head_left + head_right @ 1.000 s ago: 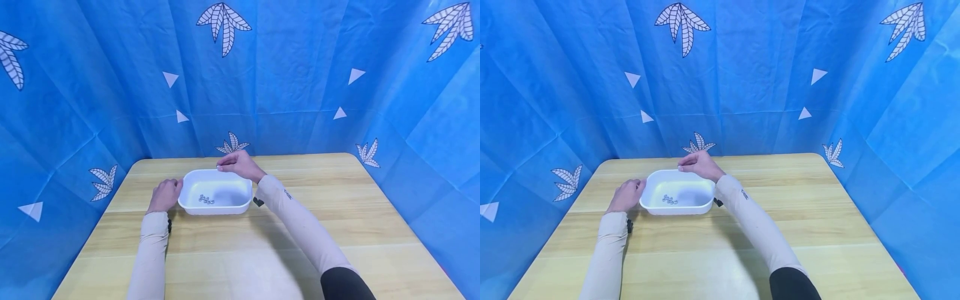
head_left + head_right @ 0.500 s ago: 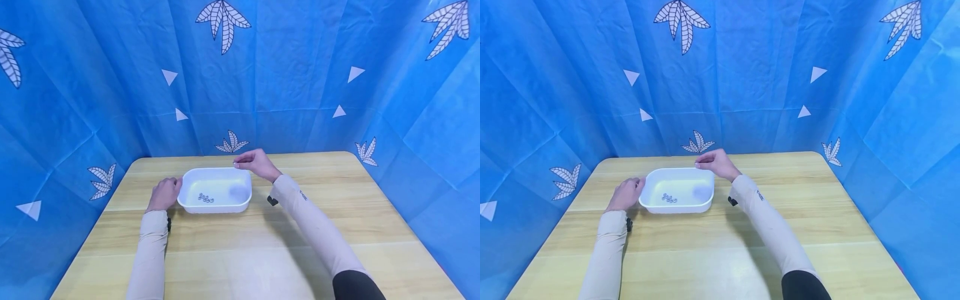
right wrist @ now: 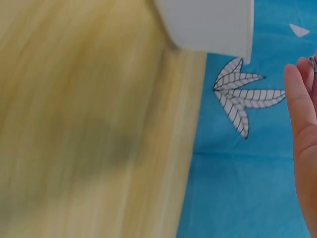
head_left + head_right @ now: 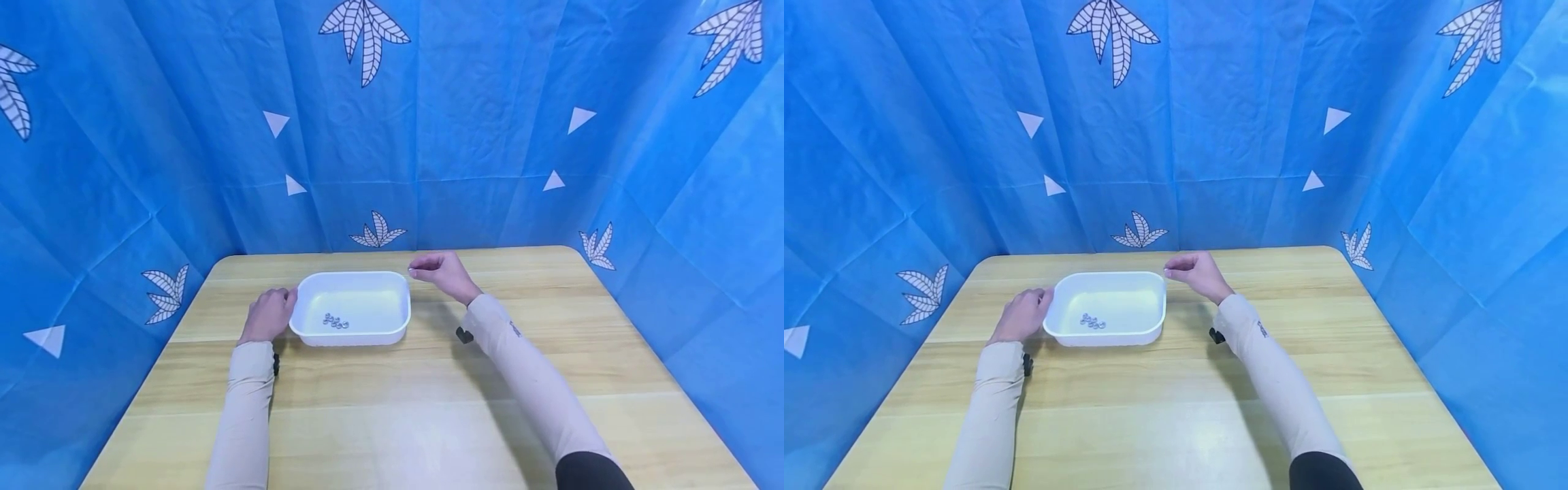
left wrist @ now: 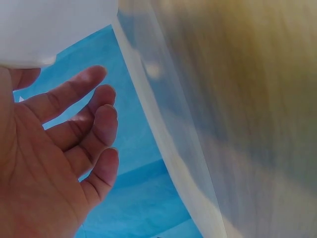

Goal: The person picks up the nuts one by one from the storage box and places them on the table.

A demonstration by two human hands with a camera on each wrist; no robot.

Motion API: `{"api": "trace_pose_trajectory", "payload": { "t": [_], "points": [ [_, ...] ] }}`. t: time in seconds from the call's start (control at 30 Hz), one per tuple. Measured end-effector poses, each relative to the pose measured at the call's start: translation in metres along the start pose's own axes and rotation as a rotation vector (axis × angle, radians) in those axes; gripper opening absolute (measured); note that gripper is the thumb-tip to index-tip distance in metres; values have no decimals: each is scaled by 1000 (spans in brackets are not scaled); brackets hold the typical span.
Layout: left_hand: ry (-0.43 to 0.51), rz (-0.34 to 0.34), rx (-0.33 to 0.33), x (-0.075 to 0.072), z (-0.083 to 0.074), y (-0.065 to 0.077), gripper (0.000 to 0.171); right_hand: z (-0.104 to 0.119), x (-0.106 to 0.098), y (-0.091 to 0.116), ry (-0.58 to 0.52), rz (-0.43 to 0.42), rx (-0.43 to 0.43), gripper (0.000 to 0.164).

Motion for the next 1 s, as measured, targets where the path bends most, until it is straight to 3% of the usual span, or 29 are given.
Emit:
{"api": "trace_pose_trajectory", "payload": {
  "t": [0.17, 0.47, 1.0],
  "points": [
    [-7, -3, 11, 1, 1, 0, 63, -16, -11, 6, 20, -17, 35, 35],
    [13, 8, 14, 2, 0, -1, 62, -38, -21, 17, 63, -28, 78, 28],
    [16, -6, 18, 2, 4, -2, 61, -53, -14, 31, 133, 8, 98, 26]
  ]
}}
Point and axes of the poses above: each hand's wrist, its own y-axis away from the middle knuckle, its own x-axis out of the palm, z = x × y, the point moved 9 cm from there along -y, towards the middle knuckle, and after that the axes turned 3 degrees about -y, right-handed, at the moved point
